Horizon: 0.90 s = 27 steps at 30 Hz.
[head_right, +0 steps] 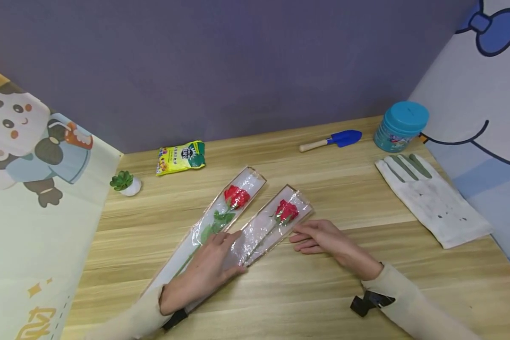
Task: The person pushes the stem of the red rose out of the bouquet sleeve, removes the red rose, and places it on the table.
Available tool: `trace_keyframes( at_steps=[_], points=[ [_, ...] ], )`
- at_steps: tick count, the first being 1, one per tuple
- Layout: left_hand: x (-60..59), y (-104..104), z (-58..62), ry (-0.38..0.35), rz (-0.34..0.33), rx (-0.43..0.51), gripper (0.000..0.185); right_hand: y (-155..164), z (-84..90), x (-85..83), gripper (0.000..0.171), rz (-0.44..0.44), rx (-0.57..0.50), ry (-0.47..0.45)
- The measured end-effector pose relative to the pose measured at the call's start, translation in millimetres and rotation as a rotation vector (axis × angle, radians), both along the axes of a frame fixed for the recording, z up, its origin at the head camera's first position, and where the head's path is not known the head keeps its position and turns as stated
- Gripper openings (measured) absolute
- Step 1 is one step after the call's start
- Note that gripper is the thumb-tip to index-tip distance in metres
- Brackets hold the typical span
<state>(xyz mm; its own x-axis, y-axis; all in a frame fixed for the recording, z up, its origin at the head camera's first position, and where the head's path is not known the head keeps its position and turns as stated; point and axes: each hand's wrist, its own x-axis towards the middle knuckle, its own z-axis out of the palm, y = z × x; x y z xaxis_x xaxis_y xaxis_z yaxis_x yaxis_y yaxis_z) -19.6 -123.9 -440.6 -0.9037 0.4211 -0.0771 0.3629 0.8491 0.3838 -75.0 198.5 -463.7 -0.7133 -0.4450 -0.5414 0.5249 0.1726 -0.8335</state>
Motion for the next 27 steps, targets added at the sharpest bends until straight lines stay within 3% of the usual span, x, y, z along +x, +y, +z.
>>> trace_keyframes(
  at_steps=[8, 15, 21, 27],
  points=[
    [-0.2, 1, -4.8, 0.017, 0.006, -0.008, 0.098, -4, -5.5, 2.0, 0.055, -0.019, -0.042, 0.005],
    [-5.9, 0, -8.6, -0.047, 0.008, 0.113, 0.101, -5, -9.9, 3.0, 0.042, -0.047, -0.079, 0.047],
    [-12.2, 2, -12.5, -0.109, 0.039, 0.203, 0.097, -8, -5.0, 3.3, 0.053, -0.098, -0.085, 0.1],
    [-15.9, 6, -15.5, -0.119, 0.041, 0.339, 0.097, -9, 2.8, 1.1, 0.055, -0.167, -0.097, 0.197]
  ],
)
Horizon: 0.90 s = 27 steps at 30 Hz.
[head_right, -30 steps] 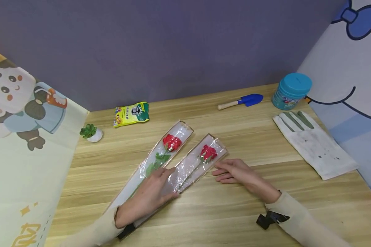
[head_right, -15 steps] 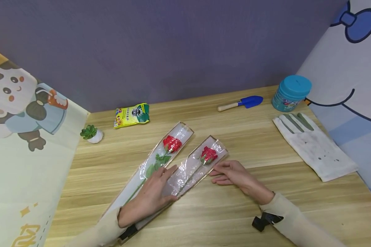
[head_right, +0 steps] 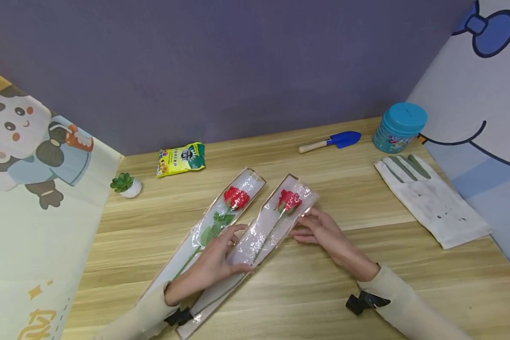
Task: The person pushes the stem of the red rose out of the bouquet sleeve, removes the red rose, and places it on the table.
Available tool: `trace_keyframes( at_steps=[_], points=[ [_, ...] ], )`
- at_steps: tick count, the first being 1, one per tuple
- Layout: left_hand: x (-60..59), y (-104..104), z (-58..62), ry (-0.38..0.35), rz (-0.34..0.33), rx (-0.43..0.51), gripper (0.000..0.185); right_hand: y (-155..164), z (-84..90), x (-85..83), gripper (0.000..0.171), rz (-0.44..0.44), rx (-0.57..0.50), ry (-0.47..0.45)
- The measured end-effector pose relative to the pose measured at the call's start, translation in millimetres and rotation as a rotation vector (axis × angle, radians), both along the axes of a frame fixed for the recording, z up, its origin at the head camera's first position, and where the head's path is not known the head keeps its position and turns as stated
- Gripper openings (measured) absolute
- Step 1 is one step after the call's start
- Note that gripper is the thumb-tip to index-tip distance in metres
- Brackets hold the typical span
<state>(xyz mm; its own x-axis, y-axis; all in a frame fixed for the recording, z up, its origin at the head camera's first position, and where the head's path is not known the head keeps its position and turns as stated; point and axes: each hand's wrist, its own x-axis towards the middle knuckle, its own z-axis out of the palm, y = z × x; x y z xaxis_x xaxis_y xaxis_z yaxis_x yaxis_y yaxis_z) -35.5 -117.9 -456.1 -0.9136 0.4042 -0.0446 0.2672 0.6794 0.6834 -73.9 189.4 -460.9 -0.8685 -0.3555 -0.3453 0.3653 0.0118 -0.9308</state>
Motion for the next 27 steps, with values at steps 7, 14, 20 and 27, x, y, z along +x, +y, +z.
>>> trace_keyframes(
  at_steps=[7, 14, 20, 27],
  points=[
    [-6.8, 16, -3.0, -0.061, 0.001, 0.261, 0.087, -6, 9.8, -5.4, 0.032, -0.103, -0.066, 0.1],
    [-11.1, 32, 0.3, -0.171, 0.02, 0.423, 0.083, -13, 11.9, -10.2, 0.058, -0.139, -0.084, 0.117],
    [-12.6, 42, 3.3, -0.205, 0.014, 0.495, 0.083, -17, 10.0, -12.2, 0.069, -0.125, 0.028, 0.112],
    [-15.9, 48, 2.0, -0.21, 0.02, 0.553, 0.083, -22, 12.5, -11.9, 0.065, -0.153, 0.024, 0.109]
  ],
)
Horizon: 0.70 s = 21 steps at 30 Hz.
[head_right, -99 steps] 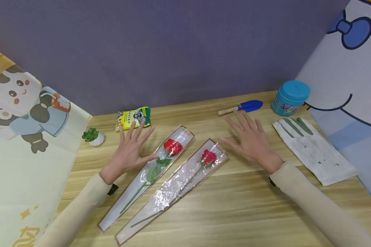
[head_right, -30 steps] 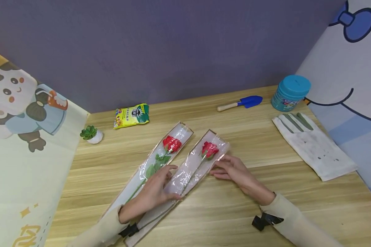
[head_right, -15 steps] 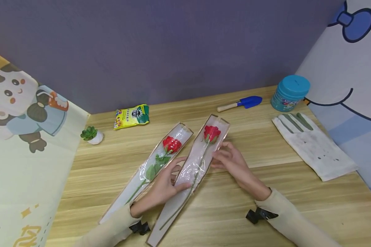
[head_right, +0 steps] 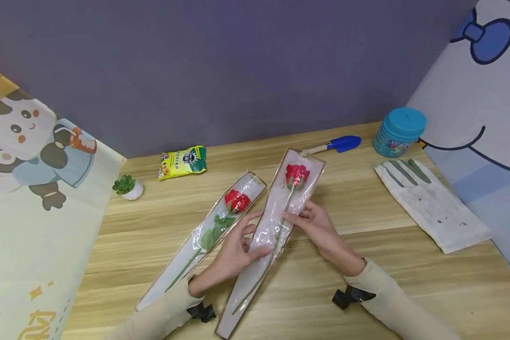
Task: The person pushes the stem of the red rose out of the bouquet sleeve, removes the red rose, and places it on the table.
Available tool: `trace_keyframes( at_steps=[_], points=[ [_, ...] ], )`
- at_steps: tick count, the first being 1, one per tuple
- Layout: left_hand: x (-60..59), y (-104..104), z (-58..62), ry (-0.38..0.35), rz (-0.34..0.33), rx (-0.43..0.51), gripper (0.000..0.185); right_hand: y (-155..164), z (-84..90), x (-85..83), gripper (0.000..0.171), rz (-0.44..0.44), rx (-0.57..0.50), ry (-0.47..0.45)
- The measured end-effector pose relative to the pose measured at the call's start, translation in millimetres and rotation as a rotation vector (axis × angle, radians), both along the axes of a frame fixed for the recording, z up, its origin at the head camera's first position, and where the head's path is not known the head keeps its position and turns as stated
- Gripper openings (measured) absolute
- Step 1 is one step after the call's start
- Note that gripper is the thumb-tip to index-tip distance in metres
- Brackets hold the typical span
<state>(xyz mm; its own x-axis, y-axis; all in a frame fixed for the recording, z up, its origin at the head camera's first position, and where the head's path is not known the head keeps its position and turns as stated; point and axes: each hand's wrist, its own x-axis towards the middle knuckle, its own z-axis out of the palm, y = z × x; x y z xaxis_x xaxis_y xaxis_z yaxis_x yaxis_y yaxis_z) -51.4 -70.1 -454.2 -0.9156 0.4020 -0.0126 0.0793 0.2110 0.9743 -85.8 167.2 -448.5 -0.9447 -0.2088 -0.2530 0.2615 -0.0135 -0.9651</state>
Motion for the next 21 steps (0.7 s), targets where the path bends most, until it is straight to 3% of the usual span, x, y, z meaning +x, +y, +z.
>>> trace_keyframes(
  at_steps=[7, 15, 21],
  points=[
    [-0.9, 1, 1.2, -0.016, 0.013, 0.009, 0.086, -2, 3.9, -2.5, 0.061, -0.018, -0.042, 0.005],
    [7.5, -5, -0.4, -0.049, -0.004, -0.01, 0.088, 7, 16.0, -16.3, 0.025, -0.085, -0.062, 0.025],
    [16.2, -11, 0.6, -0.079, -0.049, -0.019, 0.084, 21, 30.7, -32.9, 0.02, -0.128, -0.103, 0.089]
  ],
)
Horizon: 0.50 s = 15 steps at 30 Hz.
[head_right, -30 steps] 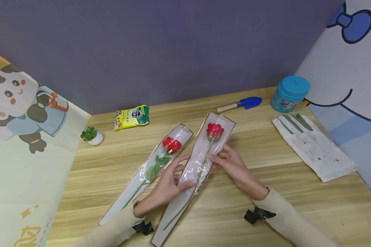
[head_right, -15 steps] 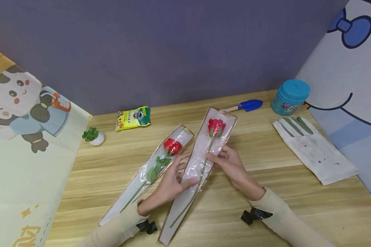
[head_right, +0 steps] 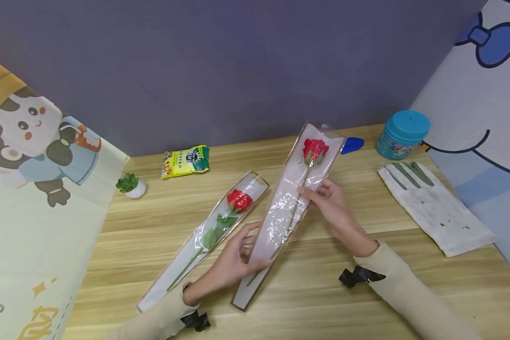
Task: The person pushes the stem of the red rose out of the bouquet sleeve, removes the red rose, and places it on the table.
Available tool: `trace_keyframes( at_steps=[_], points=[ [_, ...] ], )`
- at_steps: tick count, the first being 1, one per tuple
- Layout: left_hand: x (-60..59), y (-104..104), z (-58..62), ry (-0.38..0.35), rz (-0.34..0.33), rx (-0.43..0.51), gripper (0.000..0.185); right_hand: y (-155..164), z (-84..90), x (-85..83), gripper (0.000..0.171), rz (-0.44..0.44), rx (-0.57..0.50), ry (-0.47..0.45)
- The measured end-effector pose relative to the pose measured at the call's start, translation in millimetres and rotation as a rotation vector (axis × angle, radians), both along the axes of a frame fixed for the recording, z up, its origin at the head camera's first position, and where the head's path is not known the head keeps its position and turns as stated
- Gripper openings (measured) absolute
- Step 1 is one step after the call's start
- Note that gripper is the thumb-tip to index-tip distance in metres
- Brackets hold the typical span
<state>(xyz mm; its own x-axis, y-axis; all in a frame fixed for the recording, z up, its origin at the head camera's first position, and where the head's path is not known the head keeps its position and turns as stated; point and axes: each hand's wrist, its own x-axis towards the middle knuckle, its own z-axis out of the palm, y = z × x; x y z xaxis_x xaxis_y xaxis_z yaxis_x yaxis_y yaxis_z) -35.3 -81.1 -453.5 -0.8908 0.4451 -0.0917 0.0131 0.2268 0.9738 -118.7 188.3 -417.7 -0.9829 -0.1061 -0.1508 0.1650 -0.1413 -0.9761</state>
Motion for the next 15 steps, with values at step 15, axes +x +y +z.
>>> trace_keyframes(
  at_steps=[15],
  points=[
    [1.4, -5, 2.5, 0.079, -0.007, -0.033, 0.053, 9, 19.2, -24.5, 0.021, -0.024, -0.11, 0.081]
  ],
)
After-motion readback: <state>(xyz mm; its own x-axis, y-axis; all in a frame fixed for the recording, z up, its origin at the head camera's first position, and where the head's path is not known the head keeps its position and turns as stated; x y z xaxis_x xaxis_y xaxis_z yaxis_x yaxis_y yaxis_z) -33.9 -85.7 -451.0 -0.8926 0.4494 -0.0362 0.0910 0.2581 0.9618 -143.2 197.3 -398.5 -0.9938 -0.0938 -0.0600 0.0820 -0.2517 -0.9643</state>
